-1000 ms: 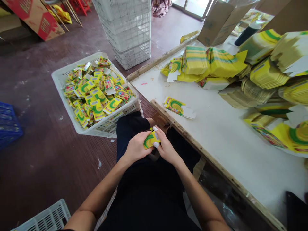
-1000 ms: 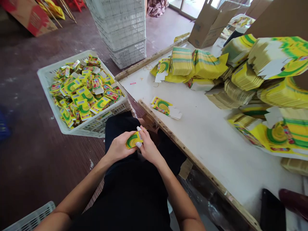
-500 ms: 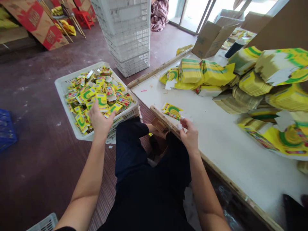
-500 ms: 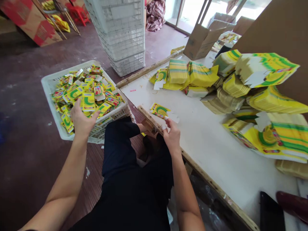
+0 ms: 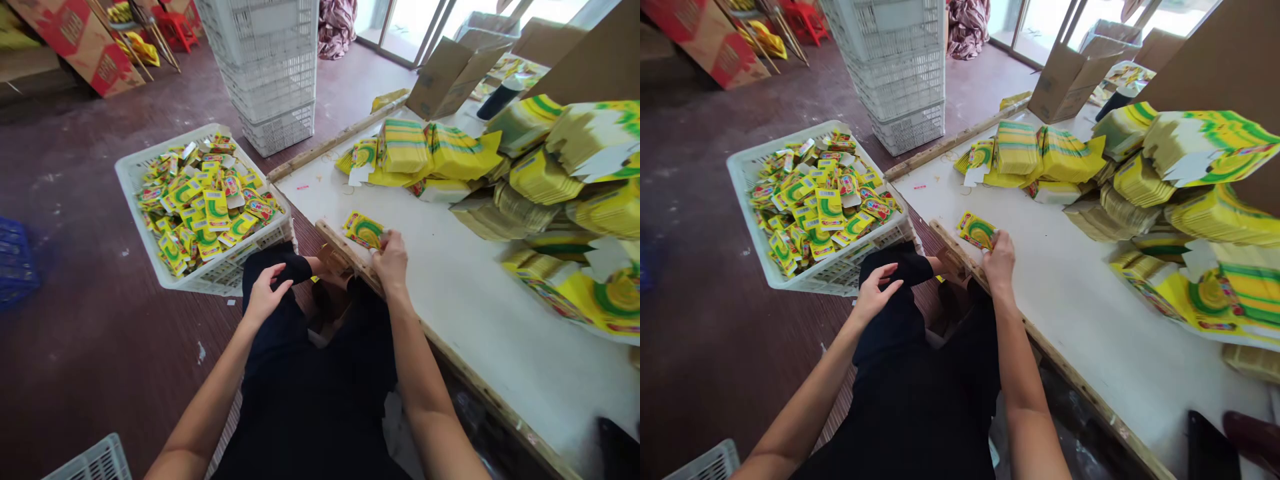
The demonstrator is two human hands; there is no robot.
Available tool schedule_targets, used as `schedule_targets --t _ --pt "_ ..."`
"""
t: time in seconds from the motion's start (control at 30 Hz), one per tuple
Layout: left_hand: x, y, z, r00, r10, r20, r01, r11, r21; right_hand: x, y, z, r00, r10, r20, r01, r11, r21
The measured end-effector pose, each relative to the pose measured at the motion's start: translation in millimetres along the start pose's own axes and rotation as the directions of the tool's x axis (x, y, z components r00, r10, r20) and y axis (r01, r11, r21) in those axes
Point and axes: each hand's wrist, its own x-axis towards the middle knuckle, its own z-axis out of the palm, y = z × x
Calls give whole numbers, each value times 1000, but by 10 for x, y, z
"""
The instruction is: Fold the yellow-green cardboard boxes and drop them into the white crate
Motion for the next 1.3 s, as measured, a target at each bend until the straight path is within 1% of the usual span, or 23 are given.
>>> schedule_targets --t 0.1,0.17,0.23,0.27,0.33,0.4,0.43,0.47,0.53,0.6,0.67,0.73,0.77,0.87,0.93,1.0,1.03,1.1,1.17,1.2,1.23,1.27,1.3 --pt "-51 170 134 990 31 135 -1 976 -219 -130 -174 -97 997 31 -75 -11 967 255" --pt "-88 293 254 978 96 185 -19 925 -379 -320 -373 -136 1000 -4 -16 11 889 458" --pt "-118 429 373 978 149 145 -51 848 -528 -583 -603 -143 983 -98 157 -21 784 620" --pt "-130 503 422 983 155 100 -67 803 -592 -726 -714 -136 953 -150 262 -71 732 677" --pt "-145 653 485 994 113 -4 -84 720 -689 -993 -894 -112 865 -232 445 -227 610 759" --pt "-152 782 498 995 24 -92 -85 673 -734 -1186 -1004 -90 796 -261 546 -378 490 786" --pt "-154 830 491 991 -21 -133 -86 668 -739 -1247 -1032 -82 776 -264 573 -426 451 784" --pt "-157 862 478 984 -58 -169 -86 675 -733 -1284 -1047 -77 762 -263 592 -455 433 778" --pt "-171 880 449 976 -95 -198 -72 716 -695 -1298 -1042 -69 743 -255 619 -478 446 757" --pt "-199 843 432 979 -81 -185 -56 772 -633 -1261 -1010 -63 750 -222 624 -481 464 744" --pt "-237 772 434 987 -32 -159 -68 809 -583 -1203 -963 -61 788 -166 593 -467 465 752" --pt "-269 691 447 989 -8 -145 -78 815 -574 -1149 -906 -66 827 -124 548 -436 474 765" --pt "-277 655 450 990 -20 -142 -66 814 -578 -1126 -876 -72 839 -114 532 -418 491 765" --pt "-254 585 394 989 -86 -117 8 837 -548 -1062 -770 -111 869 -111 481 -332 591 735" --pt "-200 577 273 998 -49 -33 27 869 -494 -1010 -686 -161 917 -133 377 -184 696 694" --pt "-132 588 101 996 50 73 -12 891 -454 -952 -604 -220 950 -207 232 35 812 583" --pt "-101 598 13 988 102 114 -43 901 -432 -929 -571 -247 948 -266 177 145 853 502" --pt "-61 620 -119 966 175 190 -104 937 -334 -909 -541 -281 907 -396 147 323 874 362" --pt "-59 646 -159 927 184 326 -138 978 -159 -934 -559 -283 826 -524 209 444 832 333" --pt "-71 659 -143 901 168 400 -148 986 -79 -959 -581 -276 780 -579 237 484 799 357" --pt "-88 671 -111 877 143 458 -151 988 -20 -987 -603 -267 748 -615 248 505 771 387" --pt "-110 681 -69 865 119 488 -145 989 17 -1015 -622 -257 745 -623 240 502 760 413" --pt "-134 688 -25 868 98 488 -133 990 39 -1040 -633 -248 773 -596 215 473 768 431"
